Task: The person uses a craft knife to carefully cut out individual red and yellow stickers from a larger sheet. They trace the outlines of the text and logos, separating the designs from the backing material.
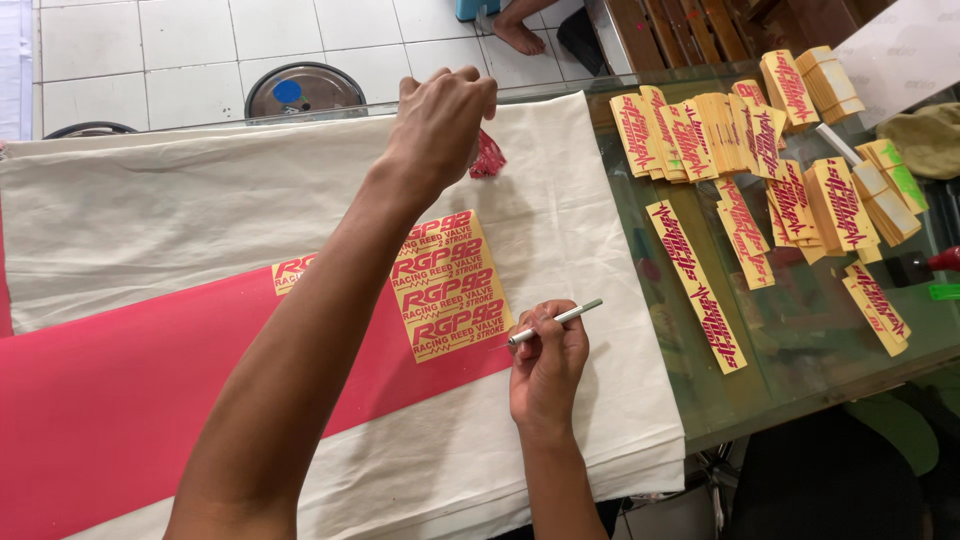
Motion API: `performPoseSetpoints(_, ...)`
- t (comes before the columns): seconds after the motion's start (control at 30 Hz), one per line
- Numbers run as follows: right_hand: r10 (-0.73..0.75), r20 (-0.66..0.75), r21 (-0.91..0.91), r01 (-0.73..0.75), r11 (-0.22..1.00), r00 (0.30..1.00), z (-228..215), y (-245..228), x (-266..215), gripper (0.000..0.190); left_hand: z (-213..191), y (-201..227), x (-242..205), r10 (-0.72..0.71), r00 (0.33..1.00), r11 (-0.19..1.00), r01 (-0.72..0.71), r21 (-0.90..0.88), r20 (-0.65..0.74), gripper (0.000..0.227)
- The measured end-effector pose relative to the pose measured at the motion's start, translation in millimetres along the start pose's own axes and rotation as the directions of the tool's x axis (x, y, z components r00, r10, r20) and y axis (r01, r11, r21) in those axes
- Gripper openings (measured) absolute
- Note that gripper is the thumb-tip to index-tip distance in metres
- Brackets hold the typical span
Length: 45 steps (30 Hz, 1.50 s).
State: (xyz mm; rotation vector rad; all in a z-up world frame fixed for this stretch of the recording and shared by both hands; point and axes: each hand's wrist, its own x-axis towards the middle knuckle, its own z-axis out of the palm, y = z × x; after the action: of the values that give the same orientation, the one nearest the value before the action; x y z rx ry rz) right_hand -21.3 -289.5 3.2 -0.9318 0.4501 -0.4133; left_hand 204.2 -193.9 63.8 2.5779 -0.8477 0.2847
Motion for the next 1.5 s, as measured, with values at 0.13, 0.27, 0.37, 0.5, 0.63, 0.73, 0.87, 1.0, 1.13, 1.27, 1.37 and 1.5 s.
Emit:
performPoseSetpoints(0.13, 0.002, -0.021, -0.001, -0.002, 1.0, 1.0, 0.7, 0.0, -0.3, 0.012, -19.9, 9.2, -7.2, -0.033, 0.999, 0.993, 0.032, -0.112, -0.013, 0.028)
performPoseSetpoints(0.27, -0.003, -0.018, 0.004, 0.003, 1.0, 1.0, 0.6, 1.5, 0.7, 0.012, -27.5, 6.3, -9.9, -0.162, 0.983, 0.944, 0.129, -0.303, -0.087, 0.013)
performPoseSetpoints(0.37, -0.102, -0.008, -0.044, 0.102, 0.994, 0.995, 0.7, 2.1, 3.7, 0.014, -34.4, 10.0, -18.0, -0.171, 0.985, 0.891, 0.141, -0.432, -0.033, 0.018)
performPoseSetpoints(0.5, -0.41, 0.132, -0.119, 0.425, 0.897, 0.902, 24.5, -24.7, 27.2, 0.012, -31.9, 13.2, -30.6, -0.145, 0.989, 0.873, 0.108, -0.476, -0.042, 0.031)
performPoseSetpoints(0.63, -0.49, 0.175, -0.242, 0.52, 0.819, 0.854, 49.3, -55.2, 77.7, 0.011, -24.7, 16.7, -32.0, -0.089, 0.991, 0.918, 0.042, -0.395, -0.101, 0.028)
performPoseSetpoints(0.73, -0.366, 0.174, -0.162, 0.393, 0.905, 0.914, 48.8, -47.2, 116.8, 0.01, -21.1, 20.1, -28.0, -0.117, 0.988, 0.892, 0.062, -0.447, -0.096, 0.023)
performPoseSetpoints(0.87, -0.241, 0.173, -0.055, 0.254, 0.966, 0.955, 42.0, -20.6, 137.6, 0.013, -19.7, 16.4, -20.9, -0.086, 0.993, 0.861, 0.03, -0.508, -0.087, 0.021)
performPoseSetpoints(1.0, -0.262, 0.268, -0.107, 0.299, 0.948, 0.927, 40.5, -23.7, 134.3, 0.011, -19.8, 21.7, -22.7, -0.114, 0.989, 0.832, 0.042, -0.553, -0.096, 0.029)
performPoseSetpoints(1.13, -0.3, 0.318, -0.193, 0.371, 0.908, 0.899, 40.9, -25.4, 130.4, 0.012, -10.4, 28.3, -31.7, -0.15, 0.978, 0.827, 0.042, -0.561, -0.148, 0.03)
performPoseSetpoints(1.27, -0.272, 0.368, -0.203, 0.363, 0.91, 0.889, 41.8, -25.5, 130.3, 0.016, -2.4, 33.3, -36.4, -0.185, 0.964, 0.853, 0.061, -0.519, -0.192, 0.027)
performPoseSetpoints(1.37, -0.28, 0.343, -0.17, 0.352, 0.921, 0.897, 39.2, -16.7, 136.6, 0.017, 1.3, 35.7, -41.0, -0.202, 0.966, 0.852, 0.093, -0.516, -0.159, 0.03)
performPoseSetpoints(1.5, -0.256, 0.237, -0.068, 0.278, 0.958, 0.937, 35.7, -9.3, 145.1, 0.019, 4.5, 34.5, -45.1, -0.228, 0.963, 0.864, 0.131, -0.486, -0.146, 0.029)
